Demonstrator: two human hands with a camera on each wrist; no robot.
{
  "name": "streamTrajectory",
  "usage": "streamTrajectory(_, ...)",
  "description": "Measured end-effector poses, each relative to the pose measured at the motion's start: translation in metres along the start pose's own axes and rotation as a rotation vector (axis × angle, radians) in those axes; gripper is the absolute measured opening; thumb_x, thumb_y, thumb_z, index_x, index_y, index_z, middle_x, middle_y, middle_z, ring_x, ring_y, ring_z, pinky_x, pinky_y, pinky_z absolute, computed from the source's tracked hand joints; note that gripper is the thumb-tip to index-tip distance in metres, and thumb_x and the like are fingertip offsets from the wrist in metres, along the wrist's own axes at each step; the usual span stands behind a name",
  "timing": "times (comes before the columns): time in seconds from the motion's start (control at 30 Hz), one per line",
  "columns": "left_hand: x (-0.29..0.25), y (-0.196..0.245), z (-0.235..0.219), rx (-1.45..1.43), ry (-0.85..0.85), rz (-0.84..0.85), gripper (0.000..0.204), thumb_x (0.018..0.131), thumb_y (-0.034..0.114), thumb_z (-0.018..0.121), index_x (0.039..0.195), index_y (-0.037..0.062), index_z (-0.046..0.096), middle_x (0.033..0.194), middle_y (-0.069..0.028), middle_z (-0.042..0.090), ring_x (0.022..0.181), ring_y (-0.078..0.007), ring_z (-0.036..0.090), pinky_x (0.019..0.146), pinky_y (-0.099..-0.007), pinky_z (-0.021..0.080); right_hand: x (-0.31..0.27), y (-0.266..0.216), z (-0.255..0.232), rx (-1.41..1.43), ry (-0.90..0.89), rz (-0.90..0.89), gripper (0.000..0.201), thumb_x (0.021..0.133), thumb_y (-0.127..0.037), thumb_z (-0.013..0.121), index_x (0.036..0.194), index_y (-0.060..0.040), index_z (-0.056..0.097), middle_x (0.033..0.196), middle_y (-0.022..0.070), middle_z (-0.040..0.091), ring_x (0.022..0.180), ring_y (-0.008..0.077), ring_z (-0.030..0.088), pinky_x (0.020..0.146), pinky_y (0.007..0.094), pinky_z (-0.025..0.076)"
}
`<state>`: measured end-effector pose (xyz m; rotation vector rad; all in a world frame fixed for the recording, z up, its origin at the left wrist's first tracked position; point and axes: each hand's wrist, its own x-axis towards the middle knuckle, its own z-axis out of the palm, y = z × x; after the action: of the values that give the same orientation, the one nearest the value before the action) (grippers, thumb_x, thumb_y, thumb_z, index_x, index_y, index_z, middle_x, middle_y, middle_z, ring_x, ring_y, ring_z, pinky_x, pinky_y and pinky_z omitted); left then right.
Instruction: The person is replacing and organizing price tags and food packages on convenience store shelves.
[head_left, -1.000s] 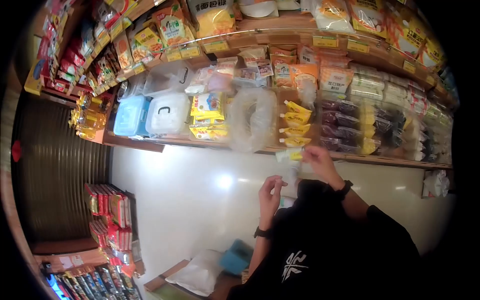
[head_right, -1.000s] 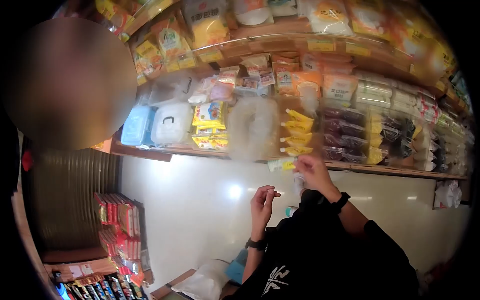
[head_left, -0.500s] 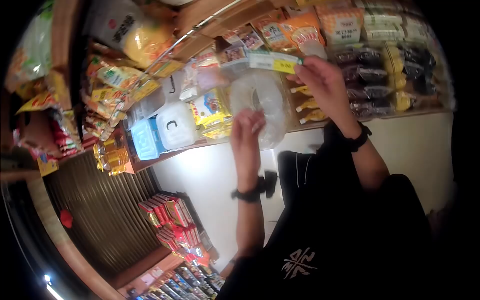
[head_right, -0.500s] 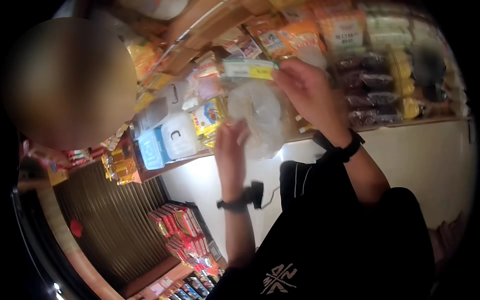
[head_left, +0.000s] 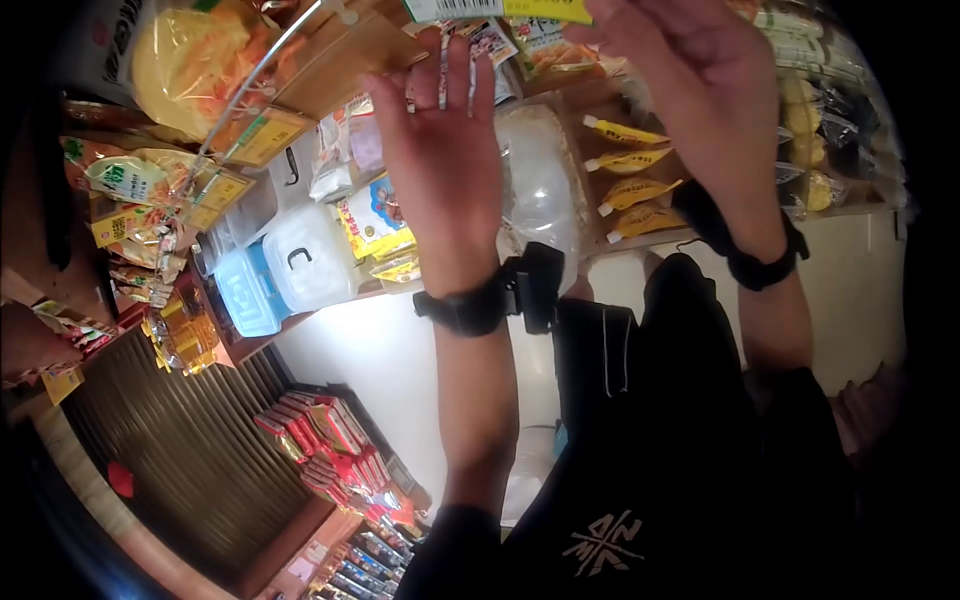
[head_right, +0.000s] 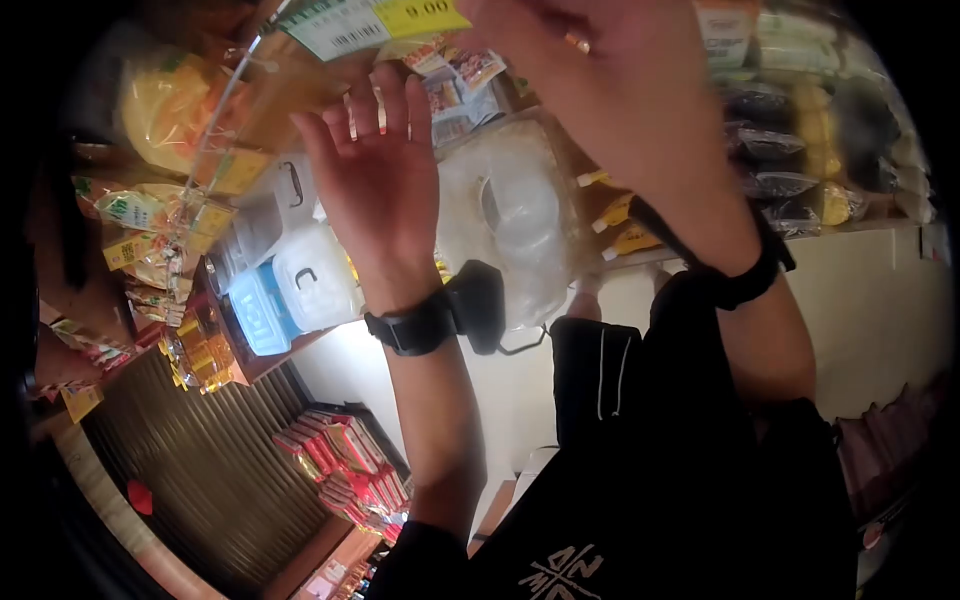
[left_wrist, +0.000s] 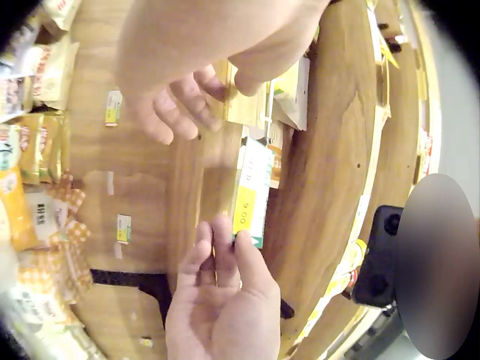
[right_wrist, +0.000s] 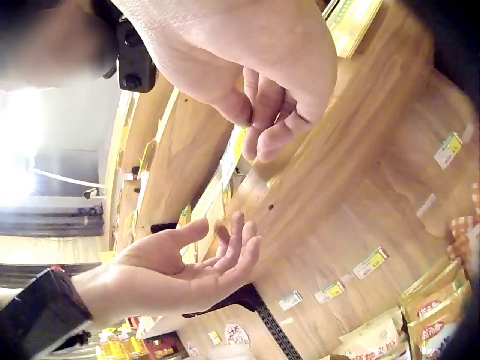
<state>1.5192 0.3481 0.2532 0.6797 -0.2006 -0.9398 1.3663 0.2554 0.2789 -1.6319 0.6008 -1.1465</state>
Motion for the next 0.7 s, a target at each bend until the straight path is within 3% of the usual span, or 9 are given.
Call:
streamTrajectory(0.03, -0.001, -0.001, -0.001, 0.010, 0.001, -0.002, 0.028, 0.097, 0.037, 0.056, 0.097, 0.0094, 0.060, 0.115, -0.0075, 0.063, 0.112, -0.0259, 0.057, 0.105, -0.0445, 0.041, 0.005, 0.006, -0.003, -0.009, -0.052, -0.075, 0.008, 0.090, 0.000, 0.060, 0.092, 0.0056, 0.065, 0.083, 0.0108, 0.070, 0.066, 0.0110, 0.065, 0.057, 0.0209, 0.050)
streamTrajectory(0.17, -0.003, -0.001, -0.005, 0.097, -0.060, 0.021, 0.024, 0.098, 0.035, 0.054, 0.099, 0.0116, 0.061, 0.114, -0.0044, 0.065, 0.111, -0.0245, 0.057, 0.104, -0.0447, 0.042, 0.010, 0.026, 0.029, 0.168, 0.185, -0.275, 0.008, 0.089, 0.002, 0.061, 0.092, 0.0085, 0.064, 0.082, 0.0140, 0.070, 0.069, 0.0137, 0.068, 0.058, 0.0209, 0.055)
streamTrajectory(0.3, -0.008, 0.000, -0.001, 0.144, -0.077, 0.089, 0.027, 0.100, 0.035, 0.050, 0.114, 0.0111, 0.053, 0.105, -0.0070, 0.064, 0.106, -0.0214, 0.058, 0.101, -0.0397, 0.042, 0.008, 0.014, 0.030, 0.154, 0.253, -0.200, 0.007, 0.088, 0.003, 0.061, 0.092, 0.0086, 0.063, 0.081, 0.0141, 0.069, 0.068, 0.0133, 0.068, 0.058, 0.0210, 0.055)
streamTrajectory(0.7, -0.014, 0.001, -0.006, 0.294, -0.113, 0.172, 0.024, 0.101, 0.032, 0.048, 0.109, 0.0132, 0.061, 0.112, -0.0049, 0.065, 0.111, -0.0225, 0.058, 0.104, -0.0415, 0.042, 0.011, 0.010, 0.012, 0.022, 0.115, -0.115, 0.009, 0.088, 0.001, 0.061, 0.092, 0.0083, 0.064, 0.079, 0.0129, 0.068, 0.064, 0.0122, 0.065, 0.056, 0.0210, 0.053)
